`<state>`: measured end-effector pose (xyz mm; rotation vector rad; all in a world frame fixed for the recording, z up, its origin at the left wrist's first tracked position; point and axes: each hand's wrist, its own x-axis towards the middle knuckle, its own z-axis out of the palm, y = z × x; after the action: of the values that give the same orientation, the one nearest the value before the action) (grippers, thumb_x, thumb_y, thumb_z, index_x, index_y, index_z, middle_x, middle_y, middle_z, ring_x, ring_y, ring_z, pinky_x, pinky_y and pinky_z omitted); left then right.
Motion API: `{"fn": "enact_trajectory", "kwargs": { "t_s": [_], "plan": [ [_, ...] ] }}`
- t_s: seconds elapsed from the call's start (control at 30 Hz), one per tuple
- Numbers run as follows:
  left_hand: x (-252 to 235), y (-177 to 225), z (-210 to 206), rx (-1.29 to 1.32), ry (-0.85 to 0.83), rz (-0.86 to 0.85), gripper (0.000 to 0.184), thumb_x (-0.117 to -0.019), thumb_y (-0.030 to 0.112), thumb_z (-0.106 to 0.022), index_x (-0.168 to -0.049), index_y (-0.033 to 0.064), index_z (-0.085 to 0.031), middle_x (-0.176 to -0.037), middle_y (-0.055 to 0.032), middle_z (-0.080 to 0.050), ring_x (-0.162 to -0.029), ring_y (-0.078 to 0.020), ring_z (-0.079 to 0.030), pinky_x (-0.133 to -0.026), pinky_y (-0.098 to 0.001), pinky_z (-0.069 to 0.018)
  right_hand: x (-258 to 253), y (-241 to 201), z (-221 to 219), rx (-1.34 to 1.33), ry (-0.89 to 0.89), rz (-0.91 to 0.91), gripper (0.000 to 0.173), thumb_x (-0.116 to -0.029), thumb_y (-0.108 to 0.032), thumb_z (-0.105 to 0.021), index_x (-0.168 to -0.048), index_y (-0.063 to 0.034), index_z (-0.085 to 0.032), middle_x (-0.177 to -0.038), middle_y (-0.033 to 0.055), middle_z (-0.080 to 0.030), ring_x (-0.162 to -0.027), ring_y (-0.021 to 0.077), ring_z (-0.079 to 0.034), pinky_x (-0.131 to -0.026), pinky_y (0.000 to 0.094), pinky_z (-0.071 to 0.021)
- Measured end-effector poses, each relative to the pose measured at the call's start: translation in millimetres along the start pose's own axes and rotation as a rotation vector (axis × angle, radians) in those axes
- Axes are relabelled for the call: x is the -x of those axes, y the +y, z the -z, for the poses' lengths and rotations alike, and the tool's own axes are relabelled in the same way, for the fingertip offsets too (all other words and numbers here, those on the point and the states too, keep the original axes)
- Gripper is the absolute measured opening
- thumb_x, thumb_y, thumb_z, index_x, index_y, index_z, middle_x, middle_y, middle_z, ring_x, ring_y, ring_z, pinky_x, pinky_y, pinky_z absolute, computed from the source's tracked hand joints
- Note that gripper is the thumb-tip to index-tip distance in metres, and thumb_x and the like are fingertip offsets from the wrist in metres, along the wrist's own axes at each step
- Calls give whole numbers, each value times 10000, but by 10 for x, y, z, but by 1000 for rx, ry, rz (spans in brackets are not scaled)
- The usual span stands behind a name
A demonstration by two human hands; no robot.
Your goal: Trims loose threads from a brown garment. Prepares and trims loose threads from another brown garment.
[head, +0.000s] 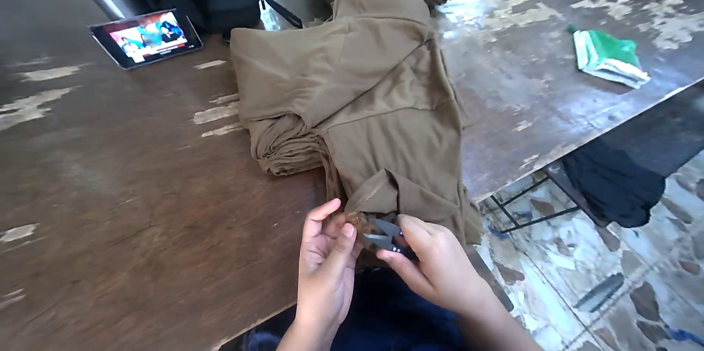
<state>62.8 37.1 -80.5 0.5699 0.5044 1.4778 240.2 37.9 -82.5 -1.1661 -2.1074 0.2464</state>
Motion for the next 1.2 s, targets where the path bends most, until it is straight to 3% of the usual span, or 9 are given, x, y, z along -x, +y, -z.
{"fn": "enact_trajectory", "kwargs": {
  "t_s": [0.1, 0.13, 0.27, 0.43, 0.53, 0.77, 0.97, 1.1, 1.2],
  "plan": [
    [3, -46, 35, -57, -33, -122, 167, -964, 29, -660, -1076, 142, -712, -1025, -30, -738, -943, -97, -718, -881, -284, -598, 17, -1, 23, -133, 26, 49, 498, -1085, -498, -400, -869, -67, -525, -693, 32, -481, -591, 81, -479, -527, 210, -403],
    [-5, -62, 55, -99, -58, -166, 191, -954, 16, -669, -1084, 140, -732, -1039, -11, -734, -948, -71, -704, -881, -254, -586, 19, -2, 20, -153, 37, 63, 497, -1085, -498, -403, -867, -68, -523, -701, 37, -485, -598, 82, -484, -532, 209, -404],
    [-50, -120, 69, -202, -83, -264, 339, -850, -49, -767, -1133, 99, -651, -1090, -16, -709, -947, -73, -704, -857, -241, -602, 21, 14, 4, -140, 50, 35, 453, -1077, -460, -458, -858, -69, -526, -690, 22, -467, -582, 68, -450, -520, 199, -377],
    [-56, -146, -13, -202, 90, -245, 56, -963, 69, -683, -981, 120, -698, -944, 15, -716, -870, -58, -693, -827, -248, -594, 44, 28, -23, -95, 35, -39, 434, -1057, -439, -514, -840, -65, -548, -680, 22, -498, -580, 70, -473, -508, 211, -388],
    [10, -76, -56, -80, 89, -153, 59, -982, 136, -672, -930, 116, -691, -926, -17, -718, -875, -89, -711, -841, -279, -608, 26, 13, -32, -60, 25, -44, 437, -1050, -443, -526, -829, -67, -557, -679, 26, -508, -573, 81, -480, -495, 221, -389],
    [66, -35, 28, -117, -37, -200, 35, -950, 130, -712, -969, 100, -714, -1052, -68, -723, -995, -131, -707, -893, -301, -593, -90, -99, -63, 46, 39, -19, 460, -1064, -460, -476, -829, -76, -568, -667, 27, -517, -547, 109, -491, -471, 247, -386],
    [65, -27, 75, -234, -77, -247, 41, -967, 152, -692, -991, 122, -706, -1073, -44, -727, -1018, -118, -705, -896, -287, -590, -143, -115, -90, 59, 39, -32, 494, -1093, -418, -389, -792, -79, -584, -627, 34, -528, -525, 130, -530, -452, 277, -405],
    [21, -64, 107, -325, -146, -336, 367, -886, 9, -758, -1212, 160, -684, -1149, 25, -719, -1014, -64, -697, -902, -230, -585, -77, -79, -45, -45, 26, -66, 480, -1096, -422, -399, -836, -63, -585, -666, 34, -535, -570, 94, -523, -499, 240, -420],
    [0, -127, 117, -426, -89, -423, 316, -871, 3, -774, -1148, 153, -769, -1130, 33, -733, -950, -42, -709, -829, -197, -605, 11, -18, -11, -87, 30, -82, 468, -1079, -452, -453, -857, -57, -569, -687, 25, -514, -587, 63, -492, -523, 201, -412]
  ]
}}
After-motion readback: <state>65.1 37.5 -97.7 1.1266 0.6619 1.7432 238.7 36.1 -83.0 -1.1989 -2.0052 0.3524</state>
